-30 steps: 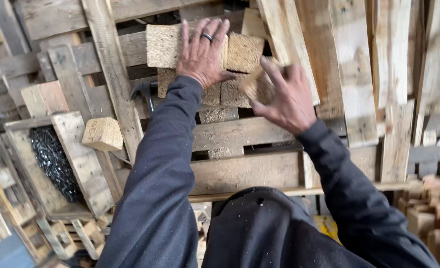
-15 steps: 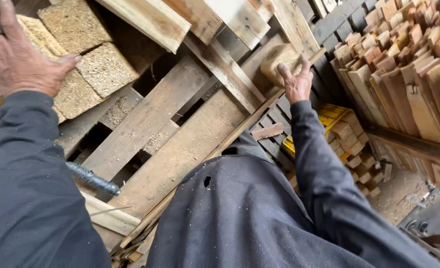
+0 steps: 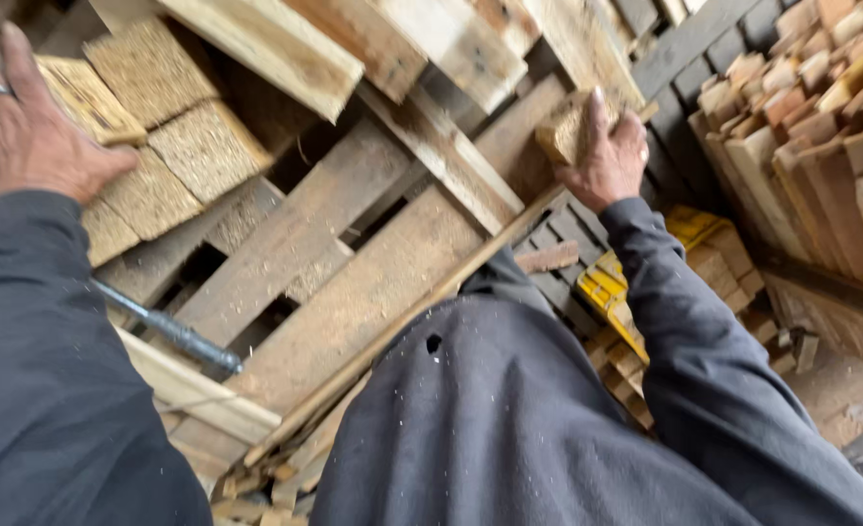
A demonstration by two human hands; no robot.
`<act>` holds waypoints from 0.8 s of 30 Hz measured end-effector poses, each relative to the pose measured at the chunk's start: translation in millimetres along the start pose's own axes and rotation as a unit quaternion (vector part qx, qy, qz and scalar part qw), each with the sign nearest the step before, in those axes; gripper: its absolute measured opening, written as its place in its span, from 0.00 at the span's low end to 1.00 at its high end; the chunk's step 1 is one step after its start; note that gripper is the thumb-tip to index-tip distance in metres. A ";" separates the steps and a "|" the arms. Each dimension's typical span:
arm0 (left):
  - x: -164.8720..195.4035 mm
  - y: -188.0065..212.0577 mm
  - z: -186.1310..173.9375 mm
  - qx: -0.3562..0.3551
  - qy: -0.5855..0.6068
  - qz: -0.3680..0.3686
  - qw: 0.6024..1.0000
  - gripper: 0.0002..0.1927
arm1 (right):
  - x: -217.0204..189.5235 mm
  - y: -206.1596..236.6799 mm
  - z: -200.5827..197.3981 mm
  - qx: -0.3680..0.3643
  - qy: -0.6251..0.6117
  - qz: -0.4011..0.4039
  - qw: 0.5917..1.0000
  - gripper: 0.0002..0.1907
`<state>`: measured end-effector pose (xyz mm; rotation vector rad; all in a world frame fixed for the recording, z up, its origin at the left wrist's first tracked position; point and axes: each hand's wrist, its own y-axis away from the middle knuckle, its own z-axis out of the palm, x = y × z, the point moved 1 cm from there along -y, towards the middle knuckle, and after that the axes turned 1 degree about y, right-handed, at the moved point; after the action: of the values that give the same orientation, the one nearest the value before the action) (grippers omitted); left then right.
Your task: The person assembles a wooden pallet by arranging small wooden blocks and planks, then securing them with nails using a hammer. The person repeatedly picks up blocks, places them on the pallet frame, and hammers nails to fasten the components together.
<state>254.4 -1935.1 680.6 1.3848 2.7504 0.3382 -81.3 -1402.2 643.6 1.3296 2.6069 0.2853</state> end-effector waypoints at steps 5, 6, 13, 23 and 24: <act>2.5 1.0 -17.6 -0.069 0.014 -0.062 0.996 0.76 | 16.3 1.0 27.0 0.077 -0.034 -0.065 0.994 0.69; 10.7 7.7 -25.2 -0.078 0.030 -0.087 0.993 0.75 | 16.2 2.1 28.9 0.061 -0.030 -0.057 0.996 0.70; 165.2 119.0 -23.7 -0.103 0.380 -0.038 0.919 0.57 | 26.7 9.7 50.1 0.053 -0.020 -0.039 0.998 0.70; 380.1 151.9 130.2 -0.041 0.283 0.076 0.955 0.73 | 34.1 18.2 59.8 0.039 -0.042 -0.042 0.997 0.54; 370.7 156.7 131.1 0.066 0.343 0.093 0.932 0.69 | 31.3 21.8 55.1 0.054 -0.051 -0.053 0.996 0.54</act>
<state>173.6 -1526.0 607.9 1.8619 3.2170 0.7976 -67.9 -1359.7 593.5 1.1987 2.6279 0.0601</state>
